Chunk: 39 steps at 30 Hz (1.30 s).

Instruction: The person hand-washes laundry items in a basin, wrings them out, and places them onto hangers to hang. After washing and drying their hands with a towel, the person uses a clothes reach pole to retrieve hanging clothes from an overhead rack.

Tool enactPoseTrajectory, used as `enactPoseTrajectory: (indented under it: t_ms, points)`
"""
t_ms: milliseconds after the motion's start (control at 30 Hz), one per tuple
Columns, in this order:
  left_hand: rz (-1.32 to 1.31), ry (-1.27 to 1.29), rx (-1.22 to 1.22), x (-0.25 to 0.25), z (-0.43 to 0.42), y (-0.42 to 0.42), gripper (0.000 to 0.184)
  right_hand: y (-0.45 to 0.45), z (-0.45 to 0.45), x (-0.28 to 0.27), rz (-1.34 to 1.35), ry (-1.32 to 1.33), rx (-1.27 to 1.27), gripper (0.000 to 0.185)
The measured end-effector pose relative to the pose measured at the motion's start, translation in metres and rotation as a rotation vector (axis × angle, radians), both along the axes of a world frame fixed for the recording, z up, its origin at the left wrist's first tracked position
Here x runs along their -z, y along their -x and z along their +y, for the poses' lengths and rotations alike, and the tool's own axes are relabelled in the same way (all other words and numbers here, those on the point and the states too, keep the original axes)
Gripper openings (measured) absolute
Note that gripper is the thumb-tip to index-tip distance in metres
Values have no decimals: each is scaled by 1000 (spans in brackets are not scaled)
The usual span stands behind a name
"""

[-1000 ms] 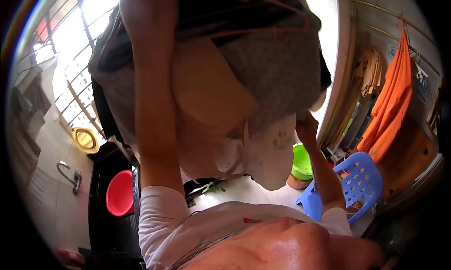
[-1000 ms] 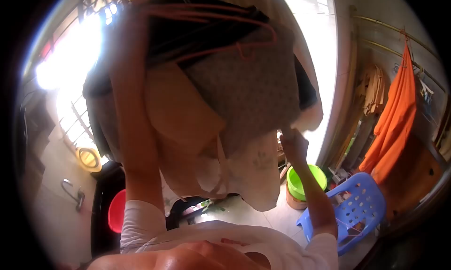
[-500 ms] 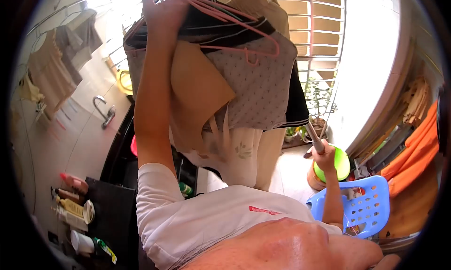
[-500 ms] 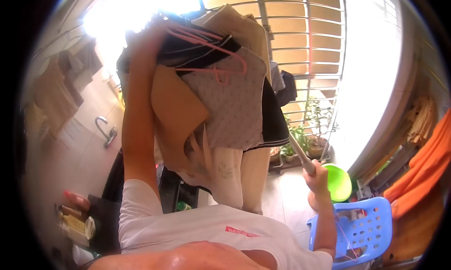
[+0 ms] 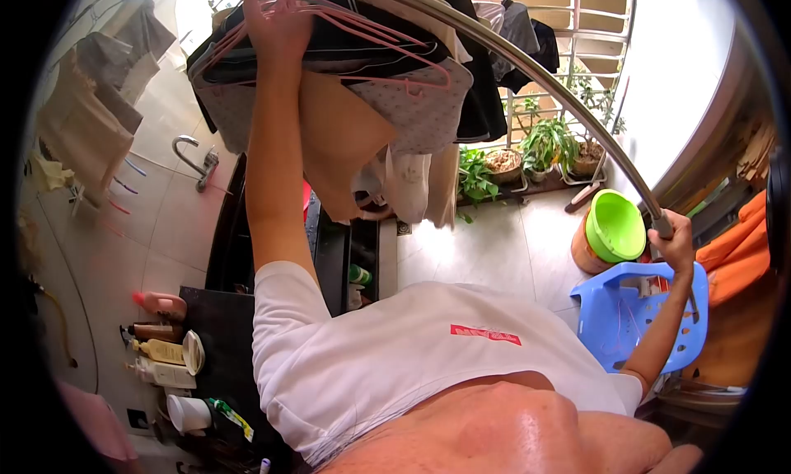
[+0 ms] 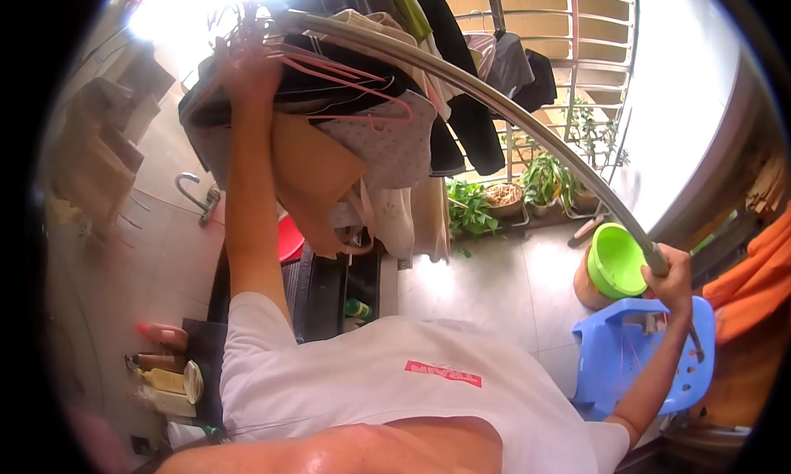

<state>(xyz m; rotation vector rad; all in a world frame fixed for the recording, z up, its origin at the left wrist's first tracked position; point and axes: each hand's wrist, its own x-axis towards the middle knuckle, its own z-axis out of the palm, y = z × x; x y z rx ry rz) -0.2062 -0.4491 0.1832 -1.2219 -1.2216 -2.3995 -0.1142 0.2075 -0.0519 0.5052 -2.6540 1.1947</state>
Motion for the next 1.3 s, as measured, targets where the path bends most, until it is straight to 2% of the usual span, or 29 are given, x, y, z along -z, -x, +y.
enactPoseTrajectory:
  t_ms: [33,67,100,133,167,233,267,300,367,433,500,567,633,700,733,800,833,900,967,1033,1100,1200,1300]
  points:
    - [49,12,243,3,-2,0,59,-3,5,1,75,-90,31,9]
    - [37,10,251,10,-1,3,59,-3,12,9,143,-203,126,8]
    - [4,-63,-203,9,34,-17,59,-5,15,15,211,-316,221,8]
    - [-28,-129,-656,11,53,-28,58,-11,11,15,132,-287,269,11]
    - [-41,-123,-643,14,47,-28,58,-15,12,23,117,-287,281,11]
    - [61,-83,-616,15,41,-30,62,-11,26,50,118,-4,301,13]
    - [140,-161,-769,19,51,-30,67,-9,32,62,173,26,287,14]
    - [157,-6,-784,23,39,-34,75,-9,29,63,174,29,292,14]
    - [265,-66,-878,22,50,-47,81,-12,19,64,72,231,182,14]
    - [351,-266,-736,28,45,-64,67,-14,-9,53,29,317,253,16]
    - [476,-437,-838,34,49,-85,62,2,-16,76,62,277,262,16]
    - [516,-551,-775,50,38,-116,60,4,-69,65,68,388,328,16]
    - [688,-626,-954,61,61,-151,48,12,-119,61,124,484,281,17]
    - [786,-575,-810,80,69,-176,36,22,-165,67,71,668,182,16]
    - [778,-572,-831,85,76,-180,36,33,-185,76,123,659,122,17]
    - [836,-603,-1220,90,86,-184,28,52,-229,87,141,717,21,18]
    - [825,-597,-1252,93,83,-185,28,59,-252,85,100,782,-16,18]
    - [810,-467,-1573,98,77,-180,24,80,-283,78,23,772,-122,16]
    - [769,-531,-1664,98,81,-174,20,104,-306,75,-125,929,-297,18]
    - [735,-399,-1868,104,77,-171,18,131,-320,88,-183,879,-414,24]
    - [698,-365,-1917,114,71,-172,20,160,-336,90,-108,814,-506,25]
    - [677,-315,-2096,108,81,-165,17,203,-360,94,-154,743,-575,28]
    - [709,-294,-2229,102,88,-162,17,237,-389,93,-163,786,-587,21]
